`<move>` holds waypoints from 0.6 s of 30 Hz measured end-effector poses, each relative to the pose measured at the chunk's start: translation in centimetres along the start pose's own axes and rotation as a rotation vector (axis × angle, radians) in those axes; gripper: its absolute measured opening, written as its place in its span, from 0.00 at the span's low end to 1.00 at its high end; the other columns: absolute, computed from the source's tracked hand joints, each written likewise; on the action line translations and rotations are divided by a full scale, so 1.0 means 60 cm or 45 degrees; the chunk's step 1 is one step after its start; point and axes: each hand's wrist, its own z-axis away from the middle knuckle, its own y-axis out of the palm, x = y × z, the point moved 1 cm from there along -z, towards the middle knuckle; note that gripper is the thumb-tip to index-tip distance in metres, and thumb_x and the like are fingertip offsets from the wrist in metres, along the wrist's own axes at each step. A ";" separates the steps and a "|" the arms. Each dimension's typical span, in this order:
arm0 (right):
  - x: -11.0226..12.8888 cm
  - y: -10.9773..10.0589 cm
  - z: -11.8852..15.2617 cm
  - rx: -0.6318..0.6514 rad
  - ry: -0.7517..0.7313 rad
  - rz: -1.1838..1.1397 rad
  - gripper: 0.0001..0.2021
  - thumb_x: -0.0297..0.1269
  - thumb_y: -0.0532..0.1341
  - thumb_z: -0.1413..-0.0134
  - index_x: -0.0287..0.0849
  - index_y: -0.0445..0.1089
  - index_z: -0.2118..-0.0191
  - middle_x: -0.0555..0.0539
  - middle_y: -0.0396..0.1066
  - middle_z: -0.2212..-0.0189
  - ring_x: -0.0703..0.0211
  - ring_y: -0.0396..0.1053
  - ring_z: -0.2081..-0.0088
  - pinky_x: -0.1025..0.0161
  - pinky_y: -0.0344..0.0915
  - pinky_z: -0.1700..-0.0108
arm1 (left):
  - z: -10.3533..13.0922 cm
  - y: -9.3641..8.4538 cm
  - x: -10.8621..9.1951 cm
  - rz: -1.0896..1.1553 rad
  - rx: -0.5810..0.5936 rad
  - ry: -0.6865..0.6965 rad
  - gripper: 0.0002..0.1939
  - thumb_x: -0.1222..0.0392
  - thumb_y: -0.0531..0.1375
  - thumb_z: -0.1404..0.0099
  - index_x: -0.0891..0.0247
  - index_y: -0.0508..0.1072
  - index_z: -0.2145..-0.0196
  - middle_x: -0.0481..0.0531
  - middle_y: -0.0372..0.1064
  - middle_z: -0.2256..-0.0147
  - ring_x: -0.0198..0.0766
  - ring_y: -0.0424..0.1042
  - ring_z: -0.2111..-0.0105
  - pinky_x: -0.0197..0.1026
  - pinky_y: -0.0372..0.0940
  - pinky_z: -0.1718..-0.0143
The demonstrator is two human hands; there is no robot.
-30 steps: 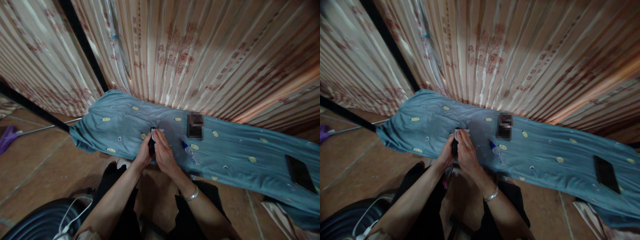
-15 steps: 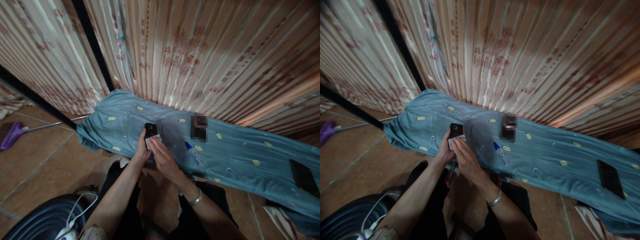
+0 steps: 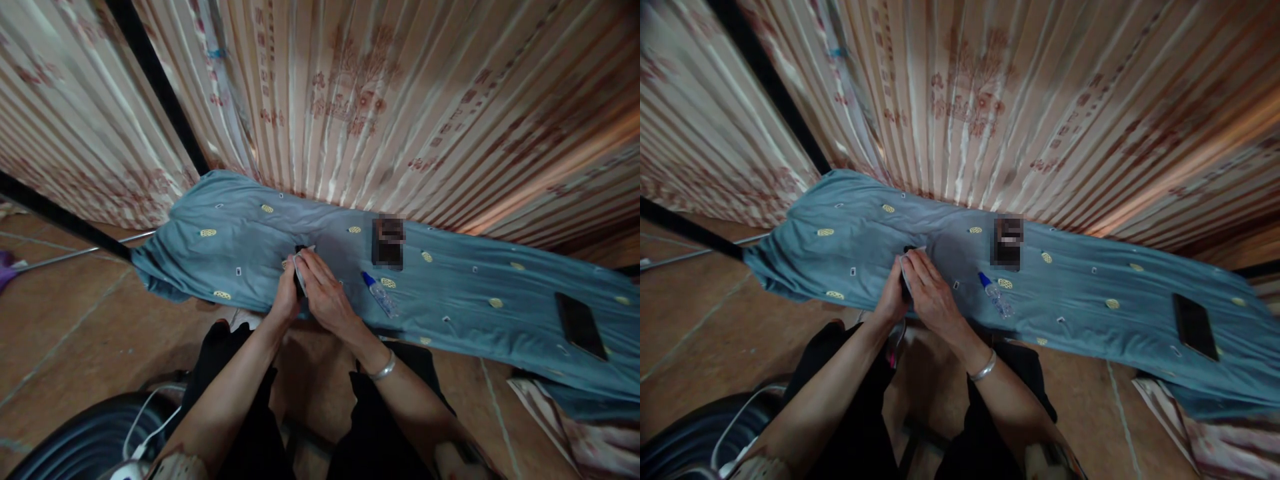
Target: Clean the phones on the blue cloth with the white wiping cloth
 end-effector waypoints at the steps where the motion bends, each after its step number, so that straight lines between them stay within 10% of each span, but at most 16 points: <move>1: 0.004 0.002 0.002 -0.005 -0.028 -0.006 0.25 0.25 0.46 0.30 0.35 0.58 0.31 0.35 0.63 0.35 0.49 0.55 0.29 0.45 0.61 0.30 | 0.003 0.003 -0.006 0.039 -0.049 0.040 0.14 0.49 0.63 0.35 0.65 0.78 0.62 0.51 0.80 0.63 0.38 0.76 0.51 0.35 0.66 0.47; 8: 0.027 0.017 0.018 0.082 -0.135 -0.069 0.29 0.22 0.46 0.33 0.36 0.51 0.28 0.34 0.62 0.34 0.51 0.53 0.29 0.46 0.61 0.30 | 0.020 0.023 -0.045 0.048 -0.160 -0.211 0.29 0.41 0.51 0.28 0.64 0.72 0.78 0.53 0.73 0.77 0.41 0.80 0.61 0.38 0.72 0.55; 18: 0.005 -0.004 0.004 0.112 -0.022 -0.092 0.25 0.31 0.44 0.29 0.35 0.55 0.30 0.36 0.60 0.32 0.54 0.55 0.30 0.51 0.58 0.29 | 0.008 0.011 -0.011 0.005 -0.092 -0.075 0.18 0.50 0.55 0.28 0.65 0.78 0.65 0.54 0.80 0.65 0.40 0.77 0.51 0.36 0.68 0.46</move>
